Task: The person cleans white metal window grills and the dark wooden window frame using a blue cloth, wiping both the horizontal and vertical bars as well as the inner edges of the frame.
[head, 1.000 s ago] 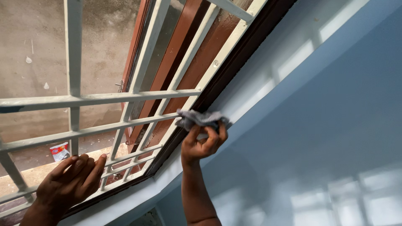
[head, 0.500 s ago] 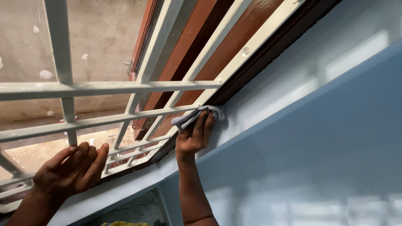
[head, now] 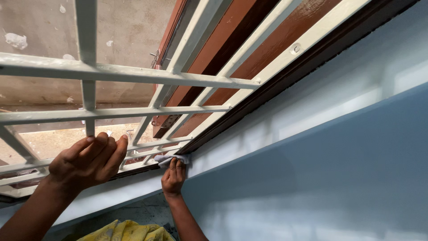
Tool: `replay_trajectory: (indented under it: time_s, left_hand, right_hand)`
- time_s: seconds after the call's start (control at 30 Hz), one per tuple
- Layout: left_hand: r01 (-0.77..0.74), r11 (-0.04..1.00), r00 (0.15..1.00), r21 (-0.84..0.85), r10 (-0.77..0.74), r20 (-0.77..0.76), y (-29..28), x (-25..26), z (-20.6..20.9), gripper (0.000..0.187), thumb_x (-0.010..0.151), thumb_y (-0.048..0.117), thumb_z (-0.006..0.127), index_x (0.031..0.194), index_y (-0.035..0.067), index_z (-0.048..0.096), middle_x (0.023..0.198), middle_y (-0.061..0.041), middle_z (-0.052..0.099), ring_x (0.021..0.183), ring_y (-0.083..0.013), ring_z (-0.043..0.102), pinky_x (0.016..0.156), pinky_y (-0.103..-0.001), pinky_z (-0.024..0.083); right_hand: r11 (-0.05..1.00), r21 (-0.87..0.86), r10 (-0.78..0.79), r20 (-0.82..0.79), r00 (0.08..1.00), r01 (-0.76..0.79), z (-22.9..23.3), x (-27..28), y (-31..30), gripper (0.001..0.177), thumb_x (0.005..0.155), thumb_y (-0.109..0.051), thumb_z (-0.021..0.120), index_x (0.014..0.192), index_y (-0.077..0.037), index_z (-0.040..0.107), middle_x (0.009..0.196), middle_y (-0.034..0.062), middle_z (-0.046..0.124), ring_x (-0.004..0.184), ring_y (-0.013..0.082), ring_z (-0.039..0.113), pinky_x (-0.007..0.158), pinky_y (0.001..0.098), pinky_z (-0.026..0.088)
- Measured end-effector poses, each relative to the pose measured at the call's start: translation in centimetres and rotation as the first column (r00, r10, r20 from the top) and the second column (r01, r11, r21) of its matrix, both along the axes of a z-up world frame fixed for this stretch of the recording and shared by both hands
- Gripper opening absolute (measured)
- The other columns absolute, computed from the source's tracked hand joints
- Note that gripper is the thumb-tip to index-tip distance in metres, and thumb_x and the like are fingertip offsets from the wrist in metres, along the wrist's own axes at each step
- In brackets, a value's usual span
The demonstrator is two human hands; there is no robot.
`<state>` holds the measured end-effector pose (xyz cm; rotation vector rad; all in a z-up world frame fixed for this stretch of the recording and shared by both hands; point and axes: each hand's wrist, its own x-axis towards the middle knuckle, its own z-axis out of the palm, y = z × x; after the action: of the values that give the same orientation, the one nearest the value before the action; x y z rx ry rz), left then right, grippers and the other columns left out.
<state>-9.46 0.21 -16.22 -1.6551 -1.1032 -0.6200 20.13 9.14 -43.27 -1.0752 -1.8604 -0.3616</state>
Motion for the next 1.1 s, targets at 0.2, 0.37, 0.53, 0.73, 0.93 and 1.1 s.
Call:
replay_trajectory:
  time_s: [0.2, 0.37, 0.53, 0.73, 0.93, 1.1]
  left_hand:
    - [-0.008, 1.0, 0.999, -0.01, 0.008, -0.044, -0.2, -0.7, -0.3, 0.021, 0.097, 0.026, 0.06, 0.107, 0.016, 0.076, 0.064, 0.003, 0.06, 0.077, -0.0141, 0.062, 0.119, -0.042, 0.022]
    - [-0.002, 1.0, 0.999, -0.013, 0.001, -0.036, -1.6, -0.9, 0.8, 0.021, 0.095, 0.02, 0.058, 0.108, 0.013, 0.073, 0.067, 0.001, 0.065, 0.088, -0.014, 0.067, 0.121, -0.04, 0.021]
    - [0.414, 0.909, 0.861, -0.047, -0.374, 0.345, -4.8, -1.4, -0.5, 0.021, 0.091, 0.014, 0.062, 0.108, 0.008, 0.071, 0.094, -0.005, 0.072, 0.104, -0.022, 0.066, 0.115, -0.041, 0.036]
    - [0.511, 0.818, 0.655, -0.264, -0.172, 0.735, -14.1, -3.2, -11.1, 0.027, 0.07, 0.001, 0.07, 0.096, 0.007, 0.07, 0.106, -0.011, 0.072, 0.107, -0.0302, 0.064, 0.092, -0.046, 0.05]
    - [0.521, 0.653, -0.059, -0.549, 0.67, 0.74, -20.6, -6.1, -24.9, 0.025, 0.088, 0.008, 0.061, 0.109, 0.01, 0.074, 0.112, -0.002, 0.074, 0.099, -0.0185, 0.07, 0.078, -0.036, 0.061]
    - [0.576, 0.804, -0.621, -0.146, 0.547, 0.562, -24.0, -8.1, -33.0, 0.031, 0.096, 0.018, 0.066, 0.123, 0.005, 0.07, 0.105, -0.014, 0.078, 0.095, -0.0229, 0.075, 0.084, -0.038, 0.056]
  right_hand:
    - [0.886, -0.454, 0.098, 0.001, 0.995, -0.087, -3.1, -1.0, -4.8, 0.057, 0.103, -0.02, 0.06, 0.147, 0.014, 0.046, 0.153, 0.039, 0.041, 0.141, 0.054, 0.043, 0.117, 0.0522, 0.037]
    - [0.787, -0.609, 0.122, 0.002, 0.993, -0.096, -2.5, -1.8, -6.3, 0.067, 0.106, -0.031, 0.053, 0.155, 0.01, 0.033, 0.162, 0.0366, 0.026, 0.15, 0.0523, 0.028, 0.123, 0.0513, 0.026]
    - [0.779, -0.617, 0.194, 0.064, 0.979, -0.114, -0.4, -4.3, -8.5, 0.08, 0.106, -0.036, 0.053, 0.16, 0.01, 0.015, 0.166, 0.038, 0.007, 0.153, 0.0553, 0.016, 0.124, 0.0528, 0.02]
    - [0.588, -0.745, 0.368, -0.099, 0.925, -0.314, 1.4, -11.6, -13.9, 0.093, 0.106, -0.044, 0.053, 0.162, 0.01, 0.001, 0.167, 0.0367, -0.011, 0.153, 0.0596, 0.008, 0.122, 0.0582, 0.018]
    - [0.466, -0.812, 0.631, 0.028, 0.776, -0.35, 0.4, -18.3, -18.7, 0.09, 0.108, -0.054, 0.049, 0.163, 0.007, 0.013, 0.168, 0.0394, 0.002, 0.151, 0.0599, 0.018, 0.121, 0.0594, 0.025]
    - [0.416, -0.699, 0.898, 0.216, 0.382, -0.582, 0.4, -24.4, -20.5, 0.078, 0.11, -0.051, 0.046, 0.164, 0.004, 0.033, 0.168, 0.0299, 0.034, 0.156, 0.0549, 0.031, 0.13, 0.0601, 0.013]
